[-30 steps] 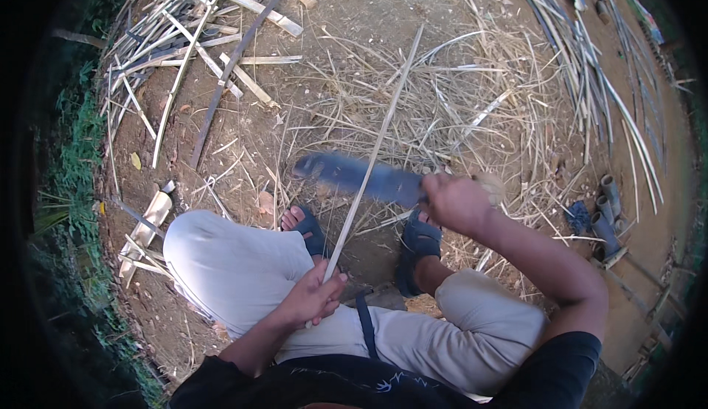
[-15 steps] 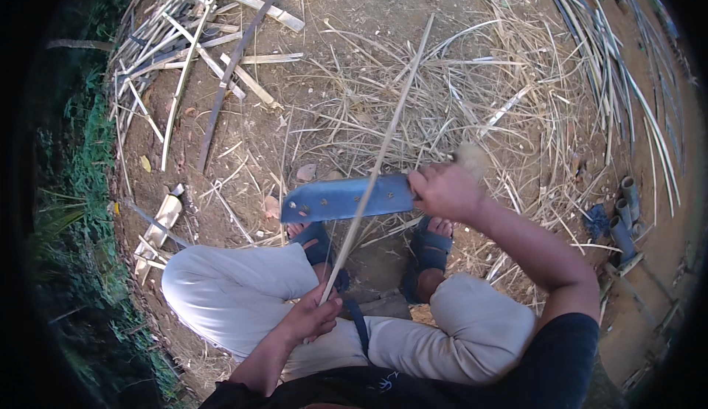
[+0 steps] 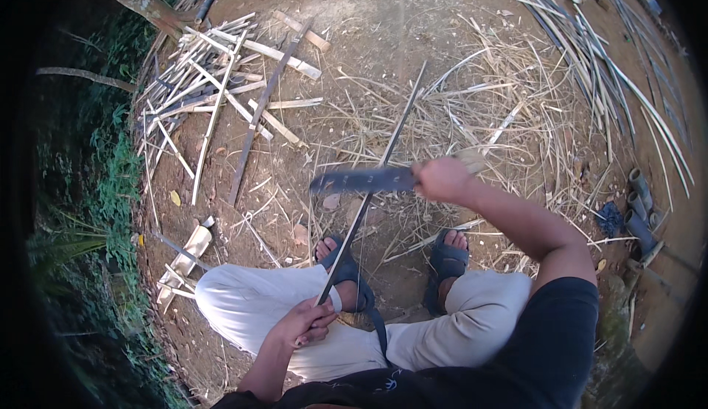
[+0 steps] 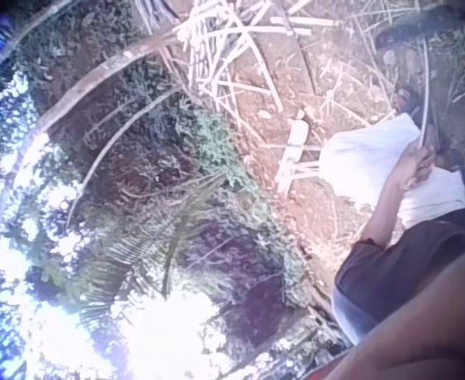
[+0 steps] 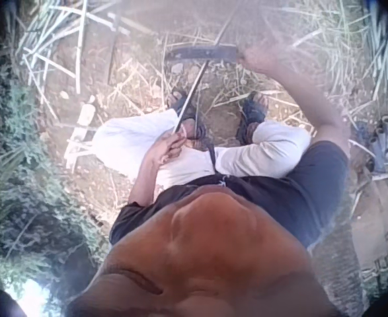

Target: The person uses a cleaver to shave and smooth long strips of wood while sitting on the ground. They repeatedly run the blade along the length of the wood pieces, removing small shavings to thin the material.

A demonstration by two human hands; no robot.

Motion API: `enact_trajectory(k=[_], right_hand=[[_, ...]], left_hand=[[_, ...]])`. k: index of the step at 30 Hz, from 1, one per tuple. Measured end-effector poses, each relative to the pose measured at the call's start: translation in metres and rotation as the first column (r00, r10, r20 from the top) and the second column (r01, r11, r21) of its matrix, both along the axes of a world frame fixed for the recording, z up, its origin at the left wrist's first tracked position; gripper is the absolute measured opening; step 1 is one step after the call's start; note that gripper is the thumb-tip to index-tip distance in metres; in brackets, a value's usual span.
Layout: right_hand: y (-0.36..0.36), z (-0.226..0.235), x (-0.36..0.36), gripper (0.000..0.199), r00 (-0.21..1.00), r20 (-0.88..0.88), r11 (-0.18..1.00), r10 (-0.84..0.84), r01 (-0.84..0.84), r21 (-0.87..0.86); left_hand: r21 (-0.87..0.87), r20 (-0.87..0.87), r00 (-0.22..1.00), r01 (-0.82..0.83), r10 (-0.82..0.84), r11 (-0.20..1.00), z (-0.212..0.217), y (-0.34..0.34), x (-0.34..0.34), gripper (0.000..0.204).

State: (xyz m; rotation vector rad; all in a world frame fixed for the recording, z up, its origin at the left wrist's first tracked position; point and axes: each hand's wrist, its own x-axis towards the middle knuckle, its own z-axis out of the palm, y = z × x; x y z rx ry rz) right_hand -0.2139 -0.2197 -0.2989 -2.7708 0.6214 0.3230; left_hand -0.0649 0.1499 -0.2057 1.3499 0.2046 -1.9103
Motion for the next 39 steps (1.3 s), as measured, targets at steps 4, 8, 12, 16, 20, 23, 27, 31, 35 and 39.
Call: enact_trajectory(k=[4, 8, 12, 16, 20, 23, 27, 31, 35, 39], right_hand=[[-0.055, -0.034, -0.011, 0.03, 0.963, -0.126, 0.97, -0.238, 0.243, 0.026], [-0.147, -0.078, -0.06, 0.029, 0.84, -0.109, 0.845, -0.531, 0.516, -0.138], [-0.097, -0.063, -0.042, 0.03, 0.908, -0.109, 0.913, -0.404, 0.407, 0.01], [0.021, -0.04, -0.03, 0.03, 0.992, 0.025, 0.973, -0.12, 0.113, 0.201], [0.094, -0.009, -0.059, 0.033, 0.967, 0.186, 0.918, 0.177, -0.23, 0.324], [0.113, 0.002, -0.079, 0.035, 0.912, 0.281, 0.857, 0.299, -0.386, 0.341], [0.074, -0.021, -0.091, 0.034, 0.993, 0.068, 0.974, 0.094, -0.106, 0.2], [0.043, -0.03, -0.089, 0.031, 0.998, 0.011, 0.988, -0.058, 0.056, 0.143], [0.093, -0.001, -0.084, 0.033, 0.968, 0.177, 0.962, 0.179, -0.21, 0.177], [0.078, -0.031, -0.088, 0.033, 0.972, 0.11, 0.973, 0.206, -0.216, 0.084]], left_hand=[[-0.043, -0.005, 1.0, 0.017, -0.018, 0.999, 0.012, 0.039, 0.002, 0.017], [0.055, 0.121, 0.98, 0.155, -0.161, 0.986, 0.022, 0.052, -0.009, 0.017], [0.06, 0.048, 0.989, 0.138, -0.141, 0.989, 0.005, 0.071, 0.002, 0.016], [0.264, 0.772, 0.37, 0.554, -0.517, 0.79, 0.001, 0.075, -0.031, 0.03], [0.409, 0.658, 0.432, 0.483, -0.617, 0.774, 0.027, 0.04, -0.054, 0.028], [0.374, 0.693, 0.421, 0.484, -0.585, 0.791, 0.033, 0.036, -0.069, 0.027], [0.344, 0.69, 0.447, 0.49, -0.57, 0.801, 0.028, 0.046, -0.076, 0.03], [0.359, 0.685, 0.413, 0.526, -0.6, 0.771, 0.021, 0.046, -0.079, 0.034], [0.353, 0.684, 0.411, 0.536, -0.603, 0.767, 0.025, 0.047, -0.075, 0.035], [0.371, 0.648, 0.441, 0.529, -0.621, 0.763, 0.025, 0.043, -0.08, 0.035]])
